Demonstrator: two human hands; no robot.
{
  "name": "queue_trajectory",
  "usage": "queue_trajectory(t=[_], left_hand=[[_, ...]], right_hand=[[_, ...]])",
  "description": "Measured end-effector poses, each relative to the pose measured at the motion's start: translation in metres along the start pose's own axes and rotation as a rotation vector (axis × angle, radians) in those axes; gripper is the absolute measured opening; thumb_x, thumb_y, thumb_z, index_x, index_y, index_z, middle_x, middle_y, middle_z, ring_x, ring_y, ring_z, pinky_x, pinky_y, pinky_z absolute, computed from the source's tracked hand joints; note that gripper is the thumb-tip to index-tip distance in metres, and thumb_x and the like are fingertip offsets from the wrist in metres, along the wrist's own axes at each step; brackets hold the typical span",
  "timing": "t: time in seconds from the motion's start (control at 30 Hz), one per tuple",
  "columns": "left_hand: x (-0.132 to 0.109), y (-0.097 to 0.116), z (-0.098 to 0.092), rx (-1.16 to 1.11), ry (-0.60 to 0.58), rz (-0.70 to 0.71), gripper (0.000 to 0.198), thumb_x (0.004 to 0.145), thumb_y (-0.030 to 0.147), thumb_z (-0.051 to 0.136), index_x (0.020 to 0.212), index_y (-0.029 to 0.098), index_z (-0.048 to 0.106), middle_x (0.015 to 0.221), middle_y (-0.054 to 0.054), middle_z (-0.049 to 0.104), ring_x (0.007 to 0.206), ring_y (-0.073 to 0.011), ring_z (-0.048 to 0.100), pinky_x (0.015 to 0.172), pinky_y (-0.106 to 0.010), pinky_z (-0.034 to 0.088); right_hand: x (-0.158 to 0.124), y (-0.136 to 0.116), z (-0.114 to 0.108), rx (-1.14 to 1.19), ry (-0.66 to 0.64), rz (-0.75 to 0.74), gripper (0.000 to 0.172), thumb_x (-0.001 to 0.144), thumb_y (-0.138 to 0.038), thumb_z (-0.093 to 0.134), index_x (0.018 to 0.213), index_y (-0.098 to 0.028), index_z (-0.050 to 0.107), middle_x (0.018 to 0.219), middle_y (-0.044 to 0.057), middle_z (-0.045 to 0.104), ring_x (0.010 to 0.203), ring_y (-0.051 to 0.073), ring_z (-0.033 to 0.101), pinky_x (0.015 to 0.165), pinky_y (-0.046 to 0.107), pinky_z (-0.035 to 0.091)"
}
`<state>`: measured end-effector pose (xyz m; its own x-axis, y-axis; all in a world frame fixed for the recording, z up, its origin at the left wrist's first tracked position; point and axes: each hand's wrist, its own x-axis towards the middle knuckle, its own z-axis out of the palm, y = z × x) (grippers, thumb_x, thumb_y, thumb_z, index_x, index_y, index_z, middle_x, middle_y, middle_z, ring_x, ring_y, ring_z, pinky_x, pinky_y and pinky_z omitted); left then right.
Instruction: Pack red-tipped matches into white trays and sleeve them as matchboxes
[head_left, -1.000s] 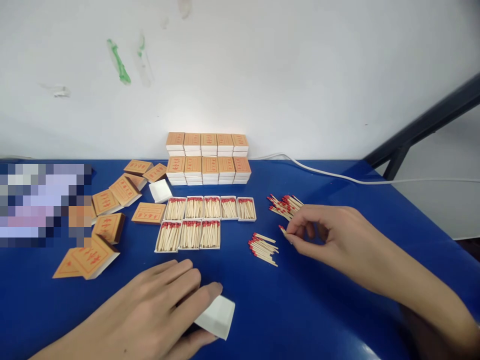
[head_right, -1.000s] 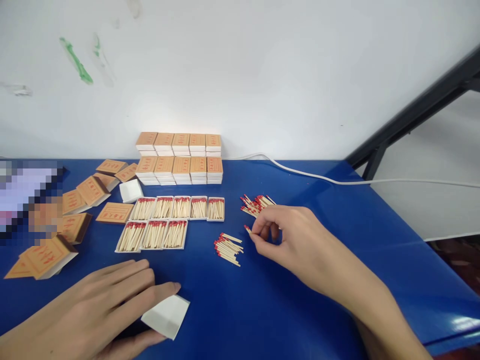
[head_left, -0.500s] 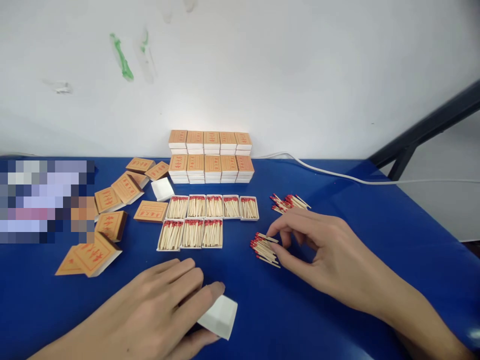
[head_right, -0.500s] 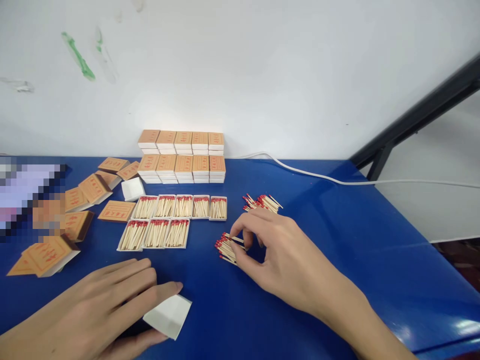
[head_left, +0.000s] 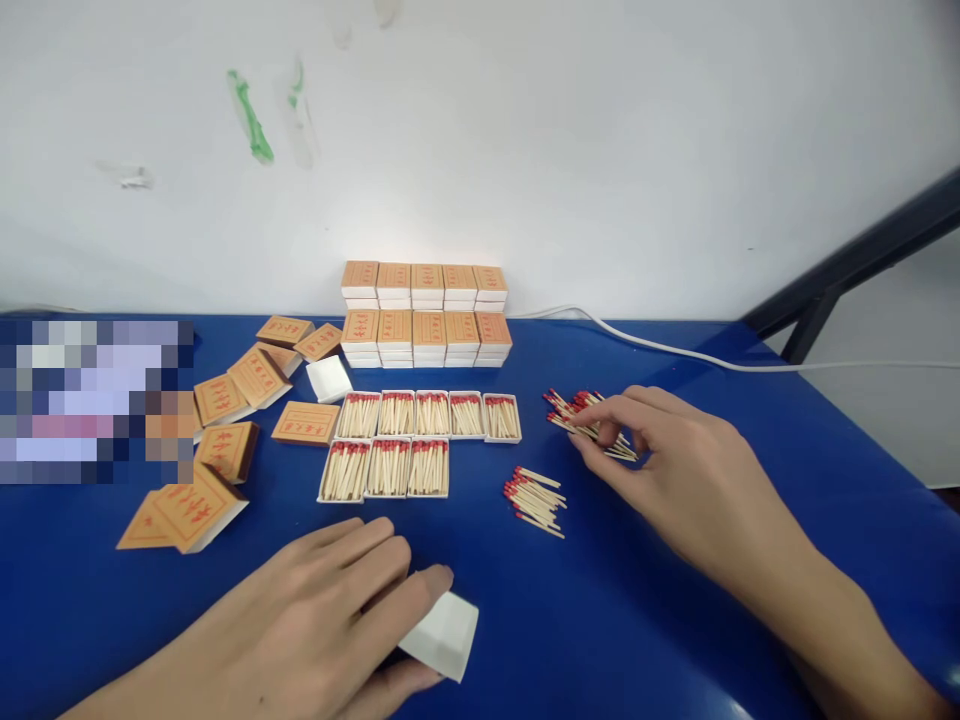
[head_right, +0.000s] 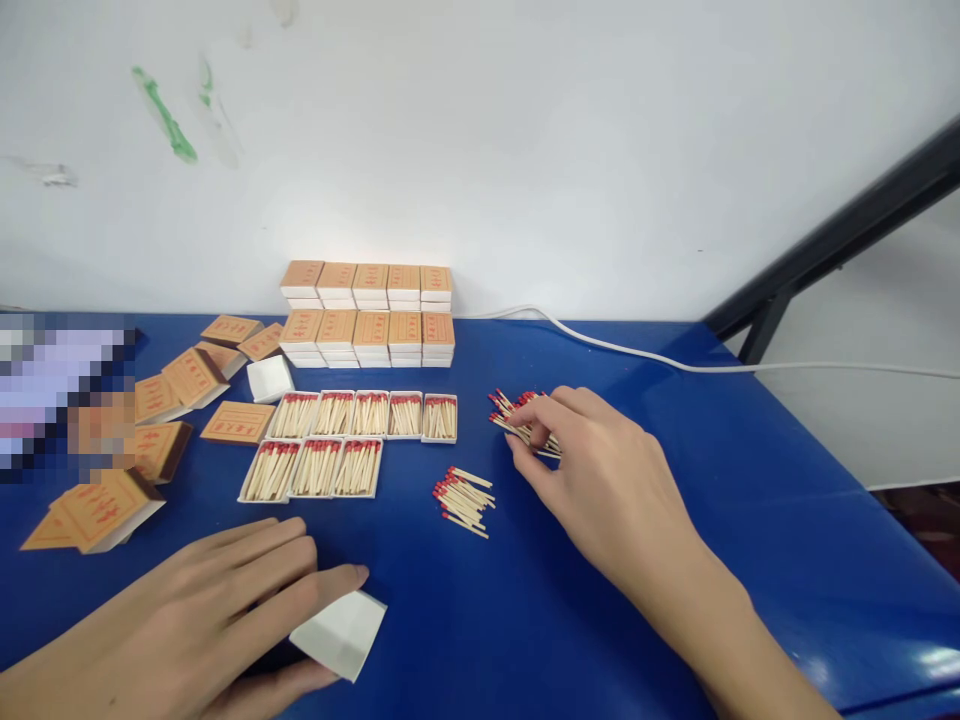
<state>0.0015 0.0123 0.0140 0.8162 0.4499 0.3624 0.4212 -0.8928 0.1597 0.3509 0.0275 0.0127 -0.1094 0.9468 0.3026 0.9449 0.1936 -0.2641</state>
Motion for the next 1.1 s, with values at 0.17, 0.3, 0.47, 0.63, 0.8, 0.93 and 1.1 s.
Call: queue_trajectory(t=[0.17, 0.3, 0.47, 0.63, 0.8, 0.93, 1.1], left_hand=[[0.003, -0.001, -0.001, -0.004, 0.01, -0.017, 0.054, 0.132, 0.038, 0.024, 0.132, 0.022, 0.076, 0.101, 0.002, 0.084, 0.091, -0.0183, 0.079, 0.087, -0.038, 0.057], [0.003, -0.001, -0.001, 0.023, 0.031, 0.003, 0.049, 0.131, 0.04, 0.03, 0.131, 0.022, 0.076, 0.102, 0.001, 0.084, 0.091, -0.0185, 0.078, 0.088, -0.038, 0.056], [0.0, -0.001, -0.001, -0.012, -0.011, -0.005, 0.053, 0.131, 0.039, 0.027, 0.134, 0.022, 0.077, 0.104, 0.001, 0.083, 0.091, -0.0181, 0.076, 0.087, -0.036, 0.056], [-0.001, -0.003, -0.001, -0.003, -0.015, 0.001, 0.05, 0.131, 0.039, 0.031, 0.134, 0.021, 0.077, 0.104, -0.001, 0.082, 0.093, -0.0189, 0.076, 0.09, -0.035, 0.057], [-0.003, -0.002, -0.001, -0.008, -0.049, -0.003, 0.045, 0.13, 0.039, 0.035, 0.137, 0.021, 0.076, 0.107, -0.003, 0.082, 0.098, -0.0204, 0.077, 0.091, -0.035, 0.058], [0.0, -0.001, -0.001, -0.011, -0.018, -0.006, 0.049, 0.13, 0.038, 0.032, 0.135, 0.021, 0.077, 0.104, -0.002, 0.082, 0.091, -0.0202, 0.076, 0.087, -0.036, 0.058], [0.001, -0.001, -0.001, -0.021, -0.019, -0.009, 0.051, 0.131, 0.038, 0.029, 0.132, 0.02, 0.077, 0.102, -0.002, 0.082, 0.087, -0.0198, 0.075, 0.084, -0.036, 0.057]], right_hand=[[-0.001, -0.003, 0.004, -0.069, 0.051, 0.07, 0.014, 0.105, -0.034, 0.069, 0.099, -0.027, 0.08, 0.088, 0.003, 0.074, 0.083, 0.027, 0.07, 0.067, 0.038, 0.046], [-0.001, -0.001, 0.006, -0.085, 0.067, 0.127, 0.015, 0.102, -0.038, 0.074, 0.092, -0.027, 0.076, 0.086, 0.003, 0.073, 0.083, 0.028, 0.071, 0.063, 0.037, 0.042], [-0.003, 0.001, 0.008, -0.048, -0.006, 0.108, 0.014, 0.102, -0.036, 0.072, 0.091, -0.027, 0.076, 0.088, 0.004, 0.074, 0.081, 0.027, 0.069, 0.066, 0.039, 0.045], [-0.003, 0.005, 0.007, -0.017, -0.027, 0.128, 0.013, 0.104, -0.037, 0.072, 0.096, -0.027, 0.077, 0.093, 0.005, 0.076, 0.085, 0.029, 0.07, 0.068, 0.039, 0.046], [-0.001, 0.003, 0.0, 0.074, -0.022, 0.102, 0.019, 0.108, -0.043, 0.073, 0.098, -0.027, 0.077, 0.095, 0.006, 0.076, 0.086, 0.028, 0.069, 0.072, 0.04, 0.05], [-0.001, -0.011, -0.008, 0.232, -0.082, 0.022, 0.014, 0.11, -0.04, 0.073, 0.103, -0.029, 0.078, 0.101, 0.004, 0.077, 0.078, 0.022, 0.065, 0.069, 0.037, 0.051], [-0.003, -0.023, -0.012, 0.381, -0.209, 0.051, 0.019, 0.113, -0.043, 0.071, 0.102, -0.03, 0.077, 0.091, -0.001, 0.077, 0.07, 0.018, 0.063, 0.061, 0.032, 0.049]])
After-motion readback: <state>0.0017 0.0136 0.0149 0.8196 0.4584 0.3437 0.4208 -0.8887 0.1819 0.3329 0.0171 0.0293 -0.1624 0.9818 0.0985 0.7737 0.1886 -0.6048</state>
